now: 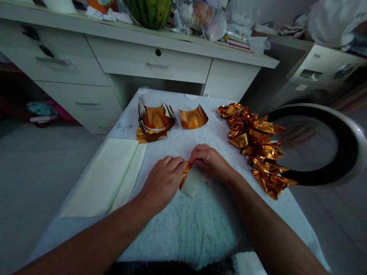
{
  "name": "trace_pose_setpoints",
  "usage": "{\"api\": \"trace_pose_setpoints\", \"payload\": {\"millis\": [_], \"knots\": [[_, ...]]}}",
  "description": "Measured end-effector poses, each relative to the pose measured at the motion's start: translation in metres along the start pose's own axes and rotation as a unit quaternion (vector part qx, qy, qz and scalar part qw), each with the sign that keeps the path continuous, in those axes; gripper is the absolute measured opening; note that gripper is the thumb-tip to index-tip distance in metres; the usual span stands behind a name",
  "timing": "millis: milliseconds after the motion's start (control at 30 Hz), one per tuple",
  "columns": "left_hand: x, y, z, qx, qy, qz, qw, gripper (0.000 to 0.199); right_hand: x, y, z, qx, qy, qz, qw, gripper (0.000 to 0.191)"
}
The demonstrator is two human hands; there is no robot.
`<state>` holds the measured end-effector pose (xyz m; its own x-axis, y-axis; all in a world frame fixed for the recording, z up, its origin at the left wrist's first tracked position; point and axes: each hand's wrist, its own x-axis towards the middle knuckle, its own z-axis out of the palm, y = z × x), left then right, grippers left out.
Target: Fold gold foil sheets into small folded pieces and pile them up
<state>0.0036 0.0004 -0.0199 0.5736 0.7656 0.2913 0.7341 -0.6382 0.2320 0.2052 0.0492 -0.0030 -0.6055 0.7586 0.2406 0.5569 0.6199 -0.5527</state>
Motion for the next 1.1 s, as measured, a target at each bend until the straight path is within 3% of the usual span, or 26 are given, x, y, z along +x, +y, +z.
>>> {"api": "trace_pose_setpoints", "payload": {"millis": [1100], "knots": [[0.0013, 0.0010, -0.0013, 0.026, -0.001, -0.003, 1.000, 0.024, -0.0006, -0.0044, -0.0047, 0.008, -0.034, -0.009, 0.999, 0.024]]}}
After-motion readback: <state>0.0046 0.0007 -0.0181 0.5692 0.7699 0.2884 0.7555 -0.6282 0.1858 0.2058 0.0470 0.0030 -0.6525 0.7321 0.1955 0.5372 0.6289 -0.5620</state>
